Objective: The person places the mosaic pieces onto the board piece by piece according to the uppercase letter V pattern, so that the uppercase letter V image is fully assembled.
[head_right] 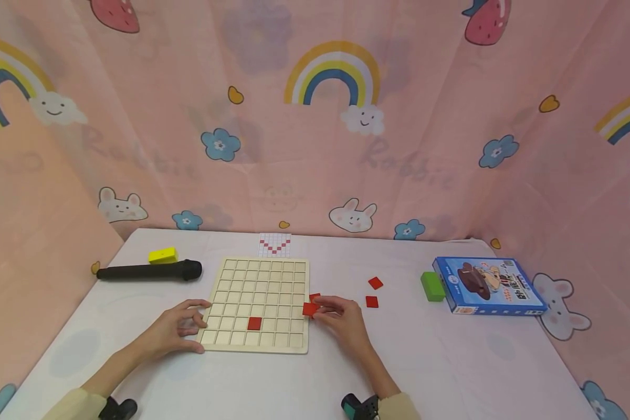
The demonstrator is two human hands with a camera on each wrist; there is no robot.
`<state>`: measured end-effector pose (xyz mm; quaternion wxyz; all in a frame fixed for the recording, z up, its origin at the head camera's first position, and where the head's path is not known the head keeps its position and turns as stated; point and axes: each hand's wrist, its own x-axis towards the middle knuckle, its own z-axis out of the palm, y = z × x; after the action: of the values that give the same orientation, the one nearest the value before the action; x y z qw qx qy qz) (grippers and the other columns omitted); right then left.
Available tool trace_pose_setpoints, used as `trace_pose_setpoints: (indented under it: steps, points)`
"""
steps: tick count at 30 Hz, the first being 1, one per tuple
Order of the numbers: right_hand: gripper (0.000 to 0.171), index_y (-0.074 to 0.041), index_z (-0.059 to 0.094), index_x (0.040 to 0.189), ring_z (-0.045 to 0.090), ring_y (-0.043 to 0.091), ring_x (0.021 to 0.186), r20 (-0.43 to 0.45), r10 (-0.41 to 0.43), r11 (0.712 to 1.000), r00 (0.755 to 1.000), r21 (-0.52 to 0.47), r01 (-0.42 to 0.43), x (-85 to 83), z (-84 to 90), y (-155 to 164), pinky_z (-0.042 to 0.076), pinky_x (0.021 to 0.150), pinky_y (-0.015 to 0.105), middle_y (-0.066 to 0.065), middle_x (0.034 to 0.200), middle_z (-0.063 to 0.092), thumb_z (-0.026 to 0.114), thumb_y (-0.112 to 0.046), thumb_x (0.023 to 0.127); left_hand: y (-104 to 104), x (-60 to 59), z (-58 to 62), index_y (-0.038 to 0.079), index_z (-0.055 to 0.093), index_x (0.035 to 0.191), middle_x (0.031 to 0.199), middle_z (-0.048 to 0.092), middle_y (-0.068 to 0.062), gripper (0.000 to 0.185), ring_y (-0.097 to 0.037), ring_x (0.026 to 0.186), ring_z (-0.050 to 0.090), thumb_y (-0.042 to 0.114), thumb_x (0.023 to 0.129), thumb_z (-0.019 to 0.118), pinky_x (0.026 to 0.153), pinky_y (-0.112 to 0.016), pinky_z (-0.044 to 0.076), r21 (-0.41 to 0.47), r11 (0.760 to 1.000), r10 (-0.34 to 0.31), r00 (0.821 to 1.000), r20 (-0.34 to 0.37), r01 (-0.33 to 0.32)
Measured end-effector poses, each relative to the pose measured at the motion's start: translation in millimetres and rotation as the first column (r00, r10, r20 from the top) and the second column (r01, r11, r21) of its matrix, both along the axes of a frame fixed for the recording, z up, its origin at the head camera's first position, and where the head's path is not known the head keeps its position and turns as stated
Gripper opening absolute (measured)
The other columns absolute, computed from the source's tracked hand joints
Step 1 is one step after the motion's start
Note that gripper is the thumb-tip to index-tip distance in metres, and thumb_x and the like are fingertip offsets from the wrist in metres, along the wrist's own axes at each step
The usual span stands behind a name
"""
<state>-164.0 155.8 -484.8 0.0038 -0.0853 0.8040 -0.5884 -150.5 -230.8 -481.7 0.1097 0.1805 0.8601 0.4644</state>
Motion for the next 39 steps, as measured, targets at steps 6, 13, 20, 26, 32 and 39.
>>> trace_pose_setpoints:
  steps: [6,13,20,26,32,39]
  points:
    - [0.036,0.002,0.067,0.114,0.066,0.018,0.088,-0.036,0.023,1.0,0.999,0.008,-0.022,-1.1,-2.2,-5.1,0.057,0.081,0.021,0.012,0.106,0.07,0.077,-0.003,0.079,0.1,0.2,2.2,0.008,0.061,0.084,0.139,0.041,-0.019,0.036,-0.046,0.125,0.042,0.016,0.061,0.089,0.086,-0.023,0.055,0.022,1.0,-0.007,1.0,0.002,0.007]
    - [0.035,-0.002,0.069,0.112,0.066,0.015,0.086,-0.002,0.021,1.0,1.0,-0.013,-0.021,-3.1,-2.4,-13.9,0.056,0.082,0.02,0.01,0.106,0.07,0.077,-0.001,0.078,0.1,-0.9,-2.0,0.009,0.061,0.083,0.139,0.042,-0.018,0.038,-0.046,0.126,0.041,0.019,0.06,0.089,0.086,-0.021,0.055,0.013,1.0,0.001,1.0,0.015,-0.001]
    - [0.033,-0.004,0.07,0.11,0.067,0.017,0.086,-0.019,0.024,1.0,1.0,-0.016,-0.025,-5.0,-1.9,-24.0,0.057,0.081,0.021,0.01,0.106,0.07,0.077,-0.003,0.078,-0.1,-0.9,-3.5,0.01,0.061,0.083,0.139,0.042,-0.018,0.038,-0.045,0.126,0.041,0.019,0.06,0.09,0.085,-0.021,0.055,0.019,1.0,0.002,1.0,0.021,-0.002]
    - [0.032,0.001,0.069,0.111,0.067,0.022,0.087,-0.019,0.018,1.0,1.0,-0.012,-0.019,-7.6,0.1,-35.5,0.057,0.079,0.018,0.015,0.107,0.069,0.075,-0.001,0.08,-0.5,-1.7,-4.4,0.01,0.062,0.083,0.139,0.043,-0.017,0.037,-0.045,0.126,0.041,0.019,0.06,0.089,0.085,-0.021,0.055,0.004,1.0,-0.002,1.0,0.01,0.002]
    - [0.032,0.004,0.067,0.11,0.067,0.026,0.086,-0.007,0.038,0.999,0.999,-0.035,-0.039,-12.2,-1.0,-45.9,0.057,0.077,0.018,0.018,0.106,0.069,0.074,0.003,0.079,-1.1,-1.2,-3.9,0.011,0.061,0.083,0.138,0.043,-0.016,0.037,-0.044,0.126,0.042,0.021,0.061,0.089,0.085,-0.021,0.055,0.001,1.0,-0.008,1.0,0.006,0.008]
    - [0.032,-0.002,0.07,0.108,0.066,0.018,0.084,0.008,0.08,0.995,0.997,-0.055,-0.079,-14.6,0.0,-54.8,0.056,0.075,0.016,0.012,0.103,0.07,0.078,-0.004,0.077,-1.1,-1.0,-2.5,0.01,0.061,0.084,0.138,0.043,-0.017,0.037,-0.044,0.125,0.043,0.021,0.061,0.089,0.085,-0.021,0.055,0.006,1.0,-0.009,1.0,0.002,0.009]
